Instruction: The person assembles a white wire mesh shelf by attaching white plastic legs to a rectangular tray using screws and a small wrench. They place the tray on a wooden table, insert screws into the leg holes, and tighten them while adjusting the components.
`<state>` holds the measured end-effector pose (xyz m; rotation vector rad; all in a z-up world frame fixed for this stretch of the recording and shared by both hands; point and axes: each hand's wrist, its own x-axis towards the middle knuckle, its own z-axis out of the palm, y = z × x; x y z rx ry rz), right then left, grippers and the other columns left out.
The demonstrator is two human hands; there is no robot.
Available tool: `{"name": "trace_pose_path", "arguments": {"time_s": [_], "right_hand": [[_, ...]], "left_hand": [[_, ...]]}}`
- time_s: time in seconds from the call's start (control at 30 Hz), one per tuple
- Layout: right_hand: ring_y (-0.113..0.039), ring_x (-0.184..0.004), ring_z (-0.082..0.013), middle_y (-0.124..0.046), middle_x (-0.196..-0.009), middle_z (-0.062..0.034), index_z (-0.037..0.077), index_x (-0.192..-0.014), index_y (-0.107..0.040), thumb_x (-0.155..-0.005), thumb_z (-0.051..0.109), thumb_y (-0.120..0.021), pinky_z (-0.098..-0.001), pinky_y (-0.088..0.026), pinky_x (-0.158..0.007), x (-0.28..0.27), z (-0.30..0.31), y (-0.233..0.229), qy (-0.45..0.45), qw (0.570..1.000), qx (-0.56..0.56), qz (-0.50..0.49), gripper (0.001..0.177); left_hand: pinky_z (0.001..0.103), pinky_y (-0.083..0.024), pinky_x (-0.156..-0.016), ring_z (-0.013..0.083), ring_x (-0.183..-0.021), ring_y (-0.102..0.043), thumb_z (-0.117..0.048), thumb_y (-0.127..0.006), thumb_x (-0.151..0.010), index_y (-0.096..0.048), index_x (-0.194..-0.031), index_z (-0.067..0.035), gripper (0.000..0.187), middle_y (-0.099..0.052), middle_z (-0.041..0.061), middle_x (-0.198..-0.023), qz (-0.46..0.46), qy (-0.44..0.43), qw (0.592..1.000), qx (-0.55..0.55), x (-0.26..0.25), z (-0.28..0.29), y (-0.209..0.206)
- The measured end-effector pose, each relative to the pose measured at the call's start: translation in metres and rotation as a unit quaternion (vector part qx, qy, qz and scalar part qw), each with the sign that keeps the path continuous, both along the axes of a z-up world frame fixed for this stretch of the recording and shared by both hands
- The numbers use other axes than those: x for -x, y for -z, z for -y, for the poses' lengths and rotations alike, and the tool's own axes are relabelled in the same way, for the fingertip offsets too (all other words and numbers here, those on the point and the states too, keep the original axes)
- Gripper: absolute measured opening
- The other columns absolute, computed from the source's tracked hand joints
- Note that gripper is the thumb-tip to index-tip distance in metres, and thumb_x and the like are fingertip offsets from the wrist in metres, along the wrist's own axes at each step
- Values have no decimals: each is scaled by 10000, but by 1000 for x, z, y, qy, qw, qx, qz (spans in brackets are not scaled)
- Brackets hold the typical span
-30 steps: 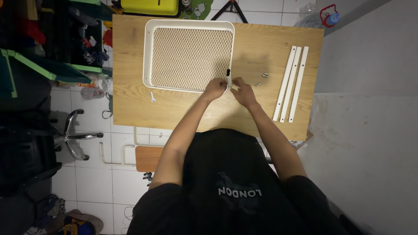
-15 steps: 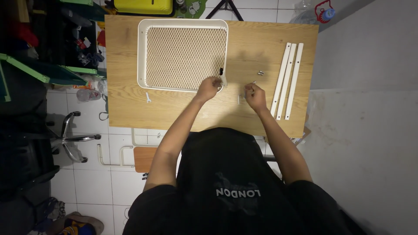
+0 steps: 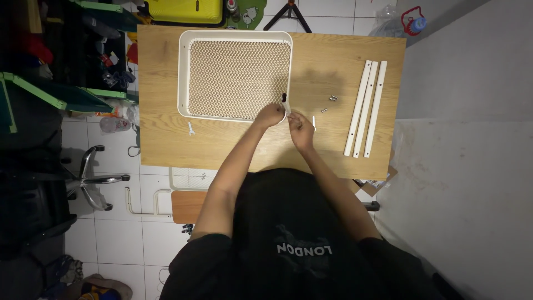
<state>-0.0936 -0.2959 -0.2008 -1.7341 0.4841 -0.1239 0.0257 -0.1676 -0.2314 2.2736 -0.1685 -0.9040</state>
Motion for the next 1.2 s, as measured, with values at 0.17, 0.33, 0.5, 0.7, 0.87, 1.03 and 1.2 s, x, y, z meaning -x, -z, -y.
{"name": "trace_pose_path", "arguments": {"time_s": [0.17, 0.33, 0.5, 0.7, 0.87, 1.03, 1.2], "right_hand": [[-746, -986, -151, -770, -1090, -141, -39, -1225, -679, -978, 124, -700, -278, -599, -809, -5, -5, -7, 8, 1000, 15, 15, 297], [-721, -874, -140, -773, -1012, -157, -63, -1147, -708, -978, 186, -734, -279, -591, -686, -9, -13, -19, 43, 998, 48, -13, 303], [-655, -706, -127, -730, -925, -153, -103, -1077, -664, -953, 192, -759, -261, -558, -572, -11, -19, -29, 60, 998, 3, 7, 334], [-716, -902, -171, -730, -973, -158, -100, -1054, -673, -956, 190, -768, -284, -625, -677, -12, -20, -20, 51, 996, 47, 61, 320], [-738, -950, -213, -732, -1022, -176, -93, -1048, -683, -941, 188, -774, -299, -639, -717, -13, -20, -17, 53, 995, 71, 34, 315], [-746, -940, -230, -736, -1031, -187, -94, -1012, -694, -924, 204, -792, -316, -638, -734, -18, -15, -29, 38, 993, 113, 3, 326], [-739, -959, -230, -737, -1055, -192, -102, -1069, -697, -913, 248, -795, -332, -630, -766, -18, -11, -39, 22, 995, 97, -28, 396]], "left_hand": [[463, -529, -900, 387, -1024, -702, -269, -546, -888, -779, -999, -18, 360, -722, 249, -1091, -11, 5, 999, 49, -6, 2, 18], [427, -530, -802, 317, -894, -716, -238, -615, -874, -776, -961, 8, 307, -740, 221, -978, -35, 0, 997, 75, -8, 5, 38], [376, -433, -557, 178, -625, -588, -75, -635, -844, -754, -852, 22, 154, -681, 131, -729, -155, -76, 972, 159, -10, 4, 43], [350, -451, -542, 165, -614, -616, -107, -664, -865, -733, -842, 43, 167, -690, 109, -708, -144, -53, 984, 92, -15, 3, 33], [343, -505, -585, 167, -671, -672, -115, -716, -841, -735, -911, 40, 172, -736, 116, -767, -148, -72, 978, 126, -12, 1, 35], [335, -554, -703, 189, -775, -706, -165, -724, -837, -754, -937, 18, 211, -759, 126, -843, -90, -55, 983, 151, -7, -4, 22], [391, -556, -804, 267, -878, -737, -222, -744, -803, -768, -953, -20, 253, -765, 152, -912, -28, 3, 997, 66, -6, -8, -6]]}}
